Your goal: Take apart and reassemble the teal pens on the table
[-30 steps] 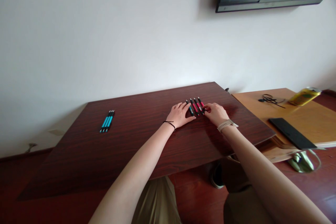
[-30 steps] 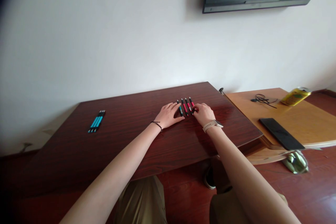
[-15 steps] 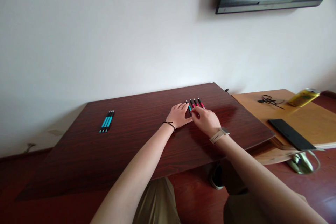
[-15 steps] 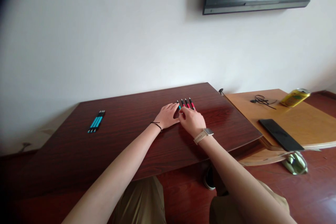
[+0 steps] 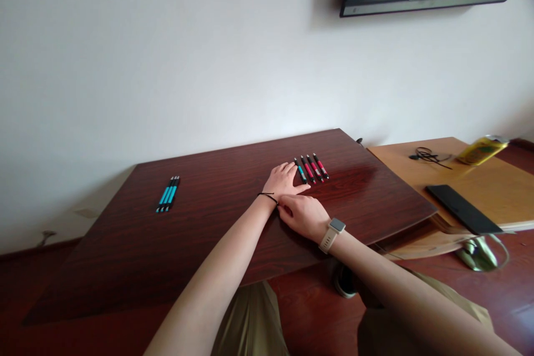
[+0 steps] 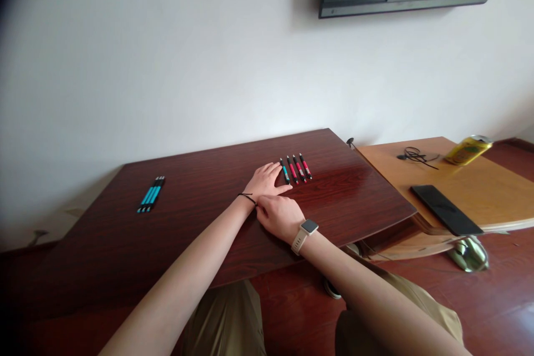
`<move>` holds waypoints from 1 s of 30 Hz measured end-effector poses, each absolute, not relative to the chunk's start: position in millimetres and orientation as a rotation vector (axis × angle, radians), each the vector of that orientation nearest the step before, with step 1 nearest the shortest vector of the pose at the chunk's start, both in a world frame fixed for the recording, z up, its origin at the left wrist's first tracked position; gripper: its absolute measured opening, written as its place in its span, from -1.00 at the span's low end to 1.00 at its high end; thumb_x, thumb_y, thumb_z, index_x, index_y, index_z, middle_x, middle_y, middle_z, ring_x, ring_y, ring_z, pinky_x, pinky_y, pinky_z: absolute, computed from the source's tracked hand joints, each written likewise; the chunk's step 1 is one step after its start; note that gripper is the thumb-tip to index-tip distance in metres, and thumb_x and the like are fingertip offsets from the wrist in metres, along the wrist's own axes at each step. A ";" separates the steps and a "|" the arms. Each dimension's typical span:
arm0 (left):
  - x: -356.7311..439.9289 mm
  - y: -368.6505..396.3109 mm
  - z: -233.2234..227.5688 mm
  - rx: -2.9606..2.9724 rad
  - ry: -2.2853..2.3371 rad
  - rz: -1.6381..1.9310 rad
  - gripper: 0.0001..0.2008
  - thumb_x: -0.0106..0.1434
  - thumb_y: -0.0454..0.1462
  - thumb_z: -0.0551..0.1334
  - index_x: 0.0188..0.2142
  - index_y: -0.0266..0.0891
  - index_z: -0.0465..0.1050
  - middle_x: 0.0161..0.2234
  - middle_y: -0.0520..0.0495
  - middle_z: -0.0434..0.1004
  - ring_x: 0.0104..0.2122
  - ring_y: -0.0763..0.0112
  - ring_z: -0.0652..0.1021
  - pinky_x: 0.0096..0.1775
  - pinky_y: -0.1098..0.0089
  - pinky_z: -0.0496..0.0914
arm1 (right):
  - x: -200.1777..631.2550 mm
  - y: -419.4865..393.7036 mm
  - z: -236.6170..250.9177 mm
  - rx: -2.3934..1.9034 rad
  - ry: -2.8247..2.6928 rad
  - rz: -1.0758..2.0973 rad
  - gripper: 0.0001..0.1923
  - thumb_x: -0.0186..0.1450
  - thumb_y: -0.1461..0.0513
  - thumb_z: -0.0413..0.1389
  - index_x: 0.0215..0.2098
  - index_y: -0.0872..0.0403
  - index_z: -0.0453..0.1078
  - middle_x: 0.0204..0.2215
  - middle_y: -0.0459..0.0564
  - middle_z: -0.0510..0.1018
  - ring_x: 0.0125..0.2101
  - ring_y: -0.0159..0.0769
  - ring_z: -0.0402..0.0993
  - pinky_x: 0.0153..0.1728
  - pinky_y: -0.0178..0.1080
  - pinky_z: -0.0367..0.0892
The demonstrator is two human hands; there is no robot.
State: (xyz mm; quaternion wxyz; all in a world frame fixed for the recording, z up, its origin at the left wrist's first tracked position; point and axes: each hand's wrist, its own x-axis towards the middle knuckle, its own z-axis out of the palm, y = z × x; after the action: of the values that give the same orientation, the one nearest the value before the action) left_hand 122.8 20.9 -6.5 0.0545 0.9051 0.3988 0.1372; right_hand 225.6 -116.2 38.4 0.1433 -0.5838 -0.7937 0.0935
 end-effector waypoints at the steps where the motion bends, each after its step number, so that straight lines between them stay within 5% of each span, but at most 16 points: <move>1: 122.7 21.1 -6.4 2.749 1.210 0.416 -0.15 0.40 0.27 0.17 0.44 -0.24 0.30 0.49 -0.26 0.26 0.47 -0.08 0.26 0.46 0.01 0.12 | 226.3 -116.1 37.3 -1.679 -2.293 0.270 -0.78 0.52 0.15 0.05 -0.22 -0.01 0.50 -0.25 -0.02 0.71 -0.35 -0.22 0.57 -0.39 -0.23 0.05; 8: 115.8 21.5 -7.3 2.774 1.195 0.369 -0.14 0.41 0.26 0.15 0.46 -0.26 0.26 0.51 -0.29 0.22 0.49 -0.05 0.24 0.46 0.04 0.12 | 231.0 -116.4 31.1 -1.608 -2.324 0.269 -0.81 0.52 0.16 0.07 -0.22 0.00 0.46 -0.24 -0.05 0.69 -0.33 -0.24 0.56 -0.38 -0.23 0.03; 14: 59.5 3.7 12.0 2.745 1.327 0.377 -0.33 0.47 0.15 0.12 0.38 -0.17 0.36 0.43 -0.24 0.36 0.40 0.03 0.35 0.38 0.08 0.24 | 231.2 -117.8 28.2 -1.578 -2.360 0.276 -0.81 0.54 0.16 0.06 -0.21 0.02 0.45 -0.21 -0.01 0.66 -0.24 -0.23 0.56 -0.31 -0.25 0.13; 22: -115.7 -19.6 60.1 2.407 2.345 0.298 -0.71 0.48 -0.07 0.12 -0.05 -0.18 0.48 -0.04 -0.25 0.60 0.05 -0.01 0.52 0.12 0.12 0.39 | 230.0 -121.3 24.1 -1.563 -2.361 0.235 -0.78 0.57 0.16 0.04 -0.25 0.00 0.40 -0.26 -0.04 0.63 -0.26 -0.25 0.54 -0.31 -0.25 0.12; 30: -191.5 -68.5 48.6 2.070 2.635 0.050 -0.68 0.46 -0.04 0.10 -0.15 -0.19 0.51 -0.07 -0.27 0.65 -0.04 -0.03 0.61 -0.12 0.17 0.46 | 228.4 -120.6 19.6 -1.552 -2.353 0.219 -0.77 0.57 0.15 0.03 -0.25 0.00 0.39 -0.27 -0.04 0.62 -0.27 -0.25 0.53 -0.33 -0.24 0.09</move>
State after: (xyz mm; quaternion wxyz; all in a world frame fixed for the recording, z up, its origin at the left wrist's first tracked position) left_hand -191.5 -68.5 48.6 -0.1047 0.6142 0.7820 0.0148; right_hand 228.4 -120.6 19.6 0.1565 -0.5420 -0.8221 0.0764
